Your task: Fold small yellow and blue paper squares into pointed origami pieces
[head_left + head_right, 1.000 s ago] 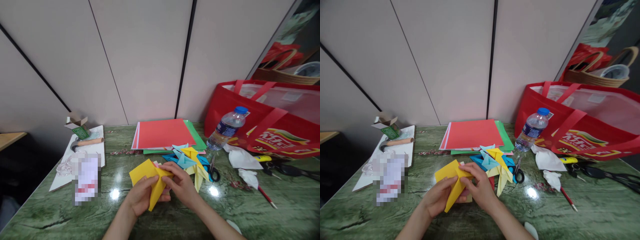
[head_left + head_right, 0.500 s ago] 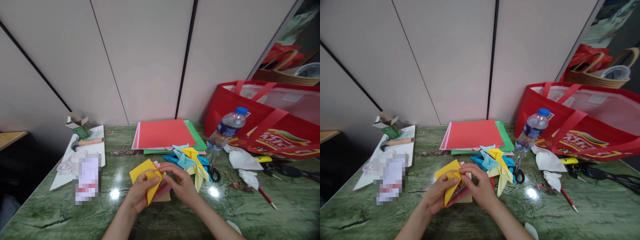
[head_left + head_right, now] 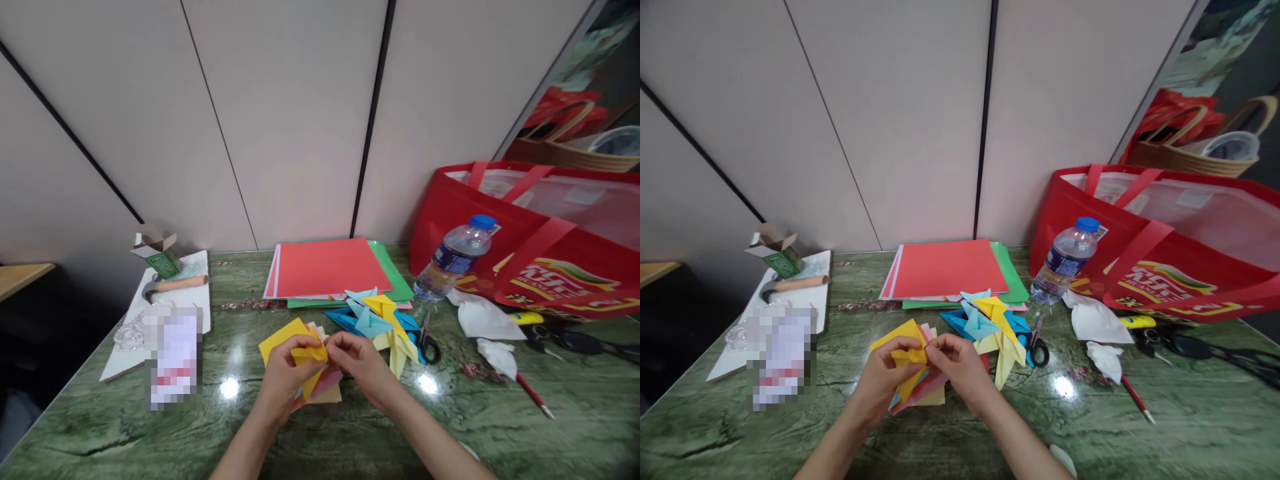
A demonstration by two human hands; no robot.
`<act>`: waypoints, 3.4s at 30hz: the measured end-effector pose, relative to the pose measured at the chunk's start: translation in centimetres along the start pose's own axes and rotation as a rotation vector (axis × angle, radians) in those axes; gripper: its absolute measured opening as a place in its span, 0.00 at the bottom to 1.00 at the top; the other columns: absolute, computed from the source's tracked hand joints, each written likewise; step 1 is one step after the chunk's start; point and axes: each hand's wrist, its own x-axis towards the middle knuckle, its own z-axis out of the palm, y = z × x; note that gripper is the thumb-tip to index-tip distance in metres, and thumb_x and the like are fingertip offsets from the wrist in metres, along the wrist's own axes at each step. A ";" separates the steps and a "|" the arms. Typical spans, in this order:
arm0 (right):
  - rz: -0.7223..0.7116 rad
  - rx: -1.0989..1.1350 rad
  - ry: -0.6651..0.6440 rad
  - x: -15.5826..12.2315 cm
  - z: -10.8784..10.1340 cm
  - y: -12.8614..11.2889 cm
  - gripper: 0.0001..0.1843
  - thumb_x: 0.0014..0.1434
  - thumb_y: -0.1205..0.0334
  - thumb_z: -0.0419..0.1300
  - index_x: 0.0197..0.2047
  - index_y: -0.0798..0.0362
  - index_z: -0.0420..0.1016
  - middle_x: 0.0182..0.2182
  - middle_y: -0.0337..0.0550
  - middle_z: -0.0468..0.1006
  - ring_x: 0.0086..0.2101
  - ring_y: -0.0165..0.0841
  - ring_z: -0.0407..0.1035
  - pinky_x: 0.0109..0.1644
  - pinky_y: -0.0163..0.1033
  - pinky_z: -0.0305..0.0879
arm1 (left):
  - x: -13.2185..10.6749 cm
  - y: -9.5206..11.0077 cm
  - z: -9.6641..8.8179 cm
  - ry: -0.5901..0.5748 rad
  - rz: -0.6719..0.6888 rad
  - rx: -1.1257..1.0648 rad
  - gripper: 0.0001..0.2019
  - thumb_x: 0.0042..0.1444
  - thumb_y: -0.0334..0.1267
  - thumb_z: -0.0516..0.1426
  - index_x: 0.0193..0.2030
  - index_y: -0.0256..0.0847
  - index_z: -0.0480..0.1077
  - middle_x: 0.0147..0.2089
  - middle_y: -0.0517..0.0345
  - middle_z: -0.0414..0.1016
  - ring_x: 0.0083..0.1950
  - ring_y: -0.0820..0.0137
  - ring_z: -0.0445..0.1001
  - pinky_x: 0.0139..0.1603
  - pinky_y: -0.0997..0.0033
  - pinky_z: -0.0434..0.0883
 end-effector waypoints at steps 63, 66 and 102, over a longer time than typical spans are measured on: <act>-0.455 -0.409 0.043 -0.6 -0.1 -0.7 0.04 0.54 0.66 0.59 0.32 0.51 0.75 0.31 0.43 0.76 0.35 0.34 0.70 0.37 0.36 0.66 | -0.6 1.4 -0.9 -0.038 0.746 0.669 0.01 0.47 0.31 0.60 0.28 0.39 0.71 0.31 0.56 0.72 0.34 0.69 0.72 0.36 0.70 0.69; -0.458 -0.422 0.040 -0.6 -0.1 -0.7 0.03 0.54 0.66 0.59 0.32 0.52 0.75 0.30 0.43 0.76 0.34 0.34 0.70 0.37 0.36 0.66 | -0.5 1.3 -0.8 -0.024 0.742 0.670 0.02 0.47 0.32 0.60 0.30 0.38 0.71 0.29 0.57 0.72 0.32 0.70 0.71 0.33 0.72 0.69; -0.442 -0.392 0.026 -0.9 0.0 -1.2 0.04 0.54 0.64 0.59 0.28 0.52 0.73 0.29 0.43 0.75 0.32 0.34 0.70 0.37 0.37 0.66 | -0.8 0.7 -0.5 -0.059 0.748 0.670 0.05 0.51 0.33 0.57 0.27 0.38 0.73 0.26 0.56 0.74 0.29 0.71 0.72 0.29 0.74 0.69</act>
